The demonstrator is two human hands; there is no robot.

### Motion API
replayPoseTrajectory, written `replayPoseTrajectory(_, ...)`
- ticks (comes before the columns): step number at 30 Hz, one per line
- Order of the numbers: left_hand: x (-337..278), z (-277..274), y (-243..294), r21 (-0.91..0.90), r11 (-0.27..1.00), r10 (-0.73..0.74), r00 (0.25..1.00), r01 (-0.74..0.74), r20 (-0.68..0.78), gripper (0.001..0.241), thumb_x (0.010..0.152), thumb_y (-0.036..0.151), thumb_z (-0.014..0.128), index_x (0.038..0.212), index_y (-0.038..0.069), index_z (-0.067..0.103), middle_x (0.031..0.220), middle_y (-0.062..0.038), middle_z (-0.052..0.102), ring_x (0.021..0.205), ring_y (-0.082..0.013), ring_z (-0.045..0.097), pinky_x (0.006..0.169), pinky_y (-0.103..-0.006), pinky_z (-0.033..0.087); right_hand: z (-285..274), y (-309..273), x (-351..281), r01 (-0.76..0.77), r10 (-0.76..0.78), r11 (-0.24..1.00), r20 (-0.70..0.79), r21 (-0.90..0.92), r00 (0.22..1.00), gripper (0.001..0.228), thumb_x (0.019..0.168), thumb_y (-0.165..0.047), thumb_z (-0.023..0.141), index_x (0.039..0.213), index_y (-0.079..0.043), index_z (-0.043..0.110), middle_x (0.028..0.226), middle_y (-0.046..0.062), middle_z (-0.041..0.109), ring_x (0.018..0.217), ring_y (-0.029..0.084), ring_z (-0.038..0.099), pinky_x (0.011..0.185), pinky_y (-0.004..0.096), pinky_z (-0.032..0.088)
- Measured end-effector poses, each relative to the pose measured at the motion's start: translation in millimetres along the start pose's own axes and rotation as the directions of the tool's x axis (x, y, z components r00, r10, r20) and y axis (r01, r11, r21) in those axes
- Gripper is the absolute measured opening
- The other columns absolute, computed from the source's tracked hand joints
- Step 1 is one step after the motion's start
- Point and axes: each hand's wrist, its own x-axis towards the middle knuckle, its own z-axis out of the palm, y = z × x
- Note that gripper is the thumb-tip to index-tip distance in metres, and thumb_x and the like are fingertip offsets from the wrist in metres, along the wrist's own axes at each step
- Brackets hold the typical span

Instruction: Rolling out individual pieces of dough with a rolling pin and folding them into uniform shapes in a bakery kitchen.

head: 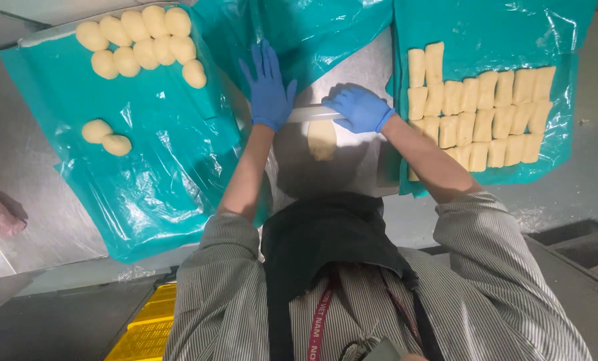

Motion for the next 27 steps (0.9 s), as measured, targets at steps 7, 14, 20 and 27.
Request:
replayPoseTrajectory(7,-65,-16,27,-0.293,0.953,-0.120,0.981,0.072,-0.151,0.081,0.097,0.041,0.066,0.150,-0.013,0.037,0.166,-0.030,0.022,0.157,-0.0477,0.013,0.125,-0.0687,0.002,-10,-48,-31,0.009,-0.018,0.998,-0.136,-0.061,0.990,0.055,0.096,-0.034,0.067,0.145,-0.009,0.059,0.117,0.011,0.065,0.109,0.031,0.063,0.104,0.047,0.048)
replayPoseTrajectory(14,-64,1,14,-0.289,0.953,0.043,0.985,-0.090,-0.166,0.039,0.102,0.035,0.070,0.125,0.008,0.055,0.150,-0.016,0.045,0.154,-0.0387,0.028,0.132,-0.0657,0.009,2,-55,-17,-0.316,0.396,0.910,-0.339,0.268,0.853,0.029,0.102,-0.022,0.066,0.131,-0.019,0.067,0.128,0.007,0.066,0.123,0.031,0.062,0.103,0.043,0.050)
replayPoseTrajectory(20,-74,-13,35,-0.130,0.990,0.059,0.997,-0.052,0.043,0.085,0.097,0.045,0.063,0.157,-0.006,0.032,0.167,-0.028,0.019,0.155,-0.0474,0.012,0.124,-0.0660,0.001,-1,-78,-11,-0.440,0.506,0.862,-0.419,0.251,0.754,0.055,0.103,-0.025,0.065,0.152,-0.005,0.051,0.155,0.021,0.048,0.145,0.043,0.042,0.119,0.054,0.033)
replayPoseTrajectory(27,-161,6,56,-0.127,0.990,-0.036,0.984,0.059,0.176,0.092,0.097,0.050,0.058,0.158,-0.010,0.027,0.166,-0.030,0.022,0.155,-0.0438,0.018,0.128,-0.0580,0.007,56,-144,-63,-0.637,0.661,0.747,-0.310,0.190,0.683,0.081,0.098,-0.048,0.064,0.155,0.004,0.040,0.165,0.026,0.031,0.153,0.050,0.026,0.124,0.061,0.025)
